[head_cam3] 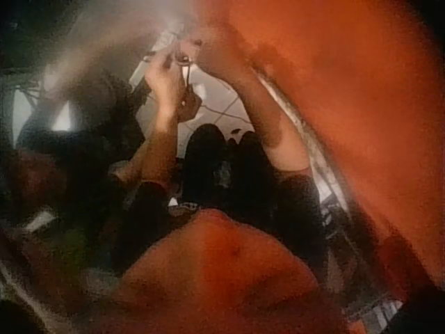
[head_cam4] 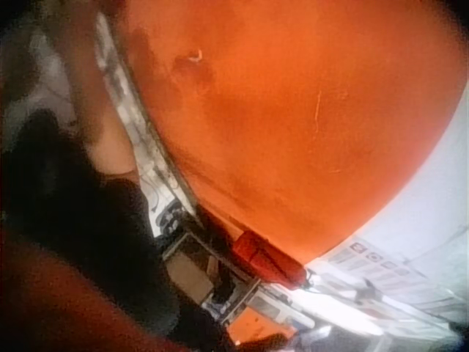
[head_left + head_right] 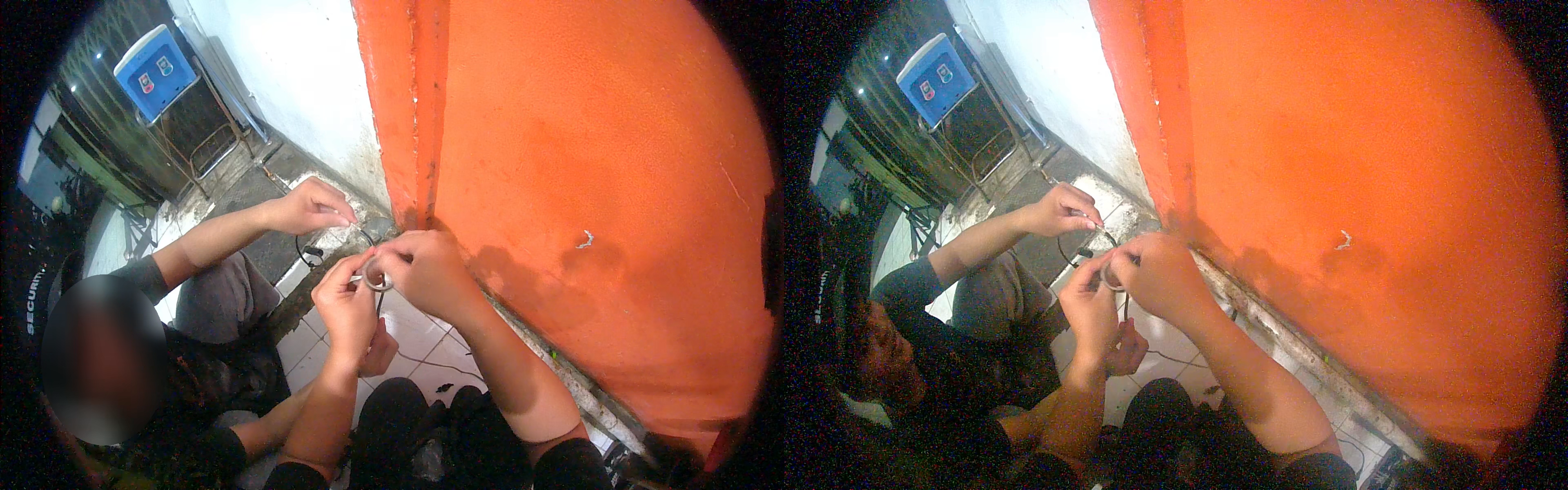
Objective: The person sits on the floor and uses electrical tape to wrap and secure a connection between two wires. They hold the wires together and wrap the tape around the joint multiple times to insulate the connection.
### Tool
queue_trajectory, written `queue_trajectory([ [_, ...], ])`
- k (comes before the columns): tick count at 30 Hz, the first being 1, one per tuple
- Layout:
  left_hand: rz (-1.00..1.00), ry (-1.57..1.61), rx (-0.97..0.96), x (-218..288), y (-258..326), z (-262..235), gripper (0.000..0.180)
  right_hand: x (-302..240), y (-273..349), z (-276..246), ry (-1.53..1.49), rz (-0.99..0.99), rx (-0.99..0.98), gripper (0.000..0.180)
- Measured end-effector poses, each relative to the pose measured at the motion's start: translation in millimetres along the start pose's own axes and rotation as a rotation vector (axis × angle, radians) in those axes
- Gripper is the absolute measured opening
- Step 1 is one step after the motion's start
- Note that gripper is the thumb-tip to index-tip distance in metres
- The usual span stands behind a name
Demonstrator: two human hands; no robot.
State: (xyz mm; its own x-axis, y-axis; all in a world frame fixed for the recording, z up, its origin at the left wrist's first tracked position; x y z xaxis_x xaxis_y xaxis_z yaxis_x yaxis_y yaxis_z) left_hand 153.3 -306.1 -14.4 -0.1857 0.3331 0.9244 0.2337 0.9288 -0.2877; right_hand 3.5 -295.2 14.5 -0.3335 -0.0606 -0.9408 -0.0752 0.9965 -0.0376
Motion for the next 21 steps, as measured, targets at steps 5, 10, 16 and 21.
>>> queue_trajectory([
  [5,-0.358,0.780,-0.049,-54,4,13,0.015,35,-8,7,-0.329,0.190,-0.050,0.026],
  [10,-0.450,1.003,-0.089,-73,10,21,0.021,52,-7,33,-0.488,0.198,-0.182,0.026],
  [16,-0.543,1.169,-0.019,-88,20,28,0.020,65,-7,42,-0.686,0.236,-0.124,0.020],
  [21,-0.641,1.243,0.071,-99,29,31,0.018,68,-7,43,-0.788,0.217,-0.064,0.018],
])
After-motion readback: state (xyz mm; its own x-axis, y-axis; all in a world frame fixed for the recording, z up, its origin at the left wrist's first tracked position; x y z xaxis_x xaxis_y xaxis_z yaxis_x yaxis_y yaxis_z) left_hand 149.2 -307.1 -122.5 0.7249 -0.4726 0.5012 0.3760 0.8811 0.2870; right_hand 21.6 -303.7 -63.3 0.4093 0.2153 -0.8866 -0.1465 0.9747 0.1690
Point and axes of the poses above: each hand's wrist, its own y-axis away from the middle knuckle, its own z-axis out of the palm, x = y × z, the point moved 9 cm from there along -y, towards the middle knuckle, and after that the axes turned 12 degrees about -x, right-handed, at the moved point
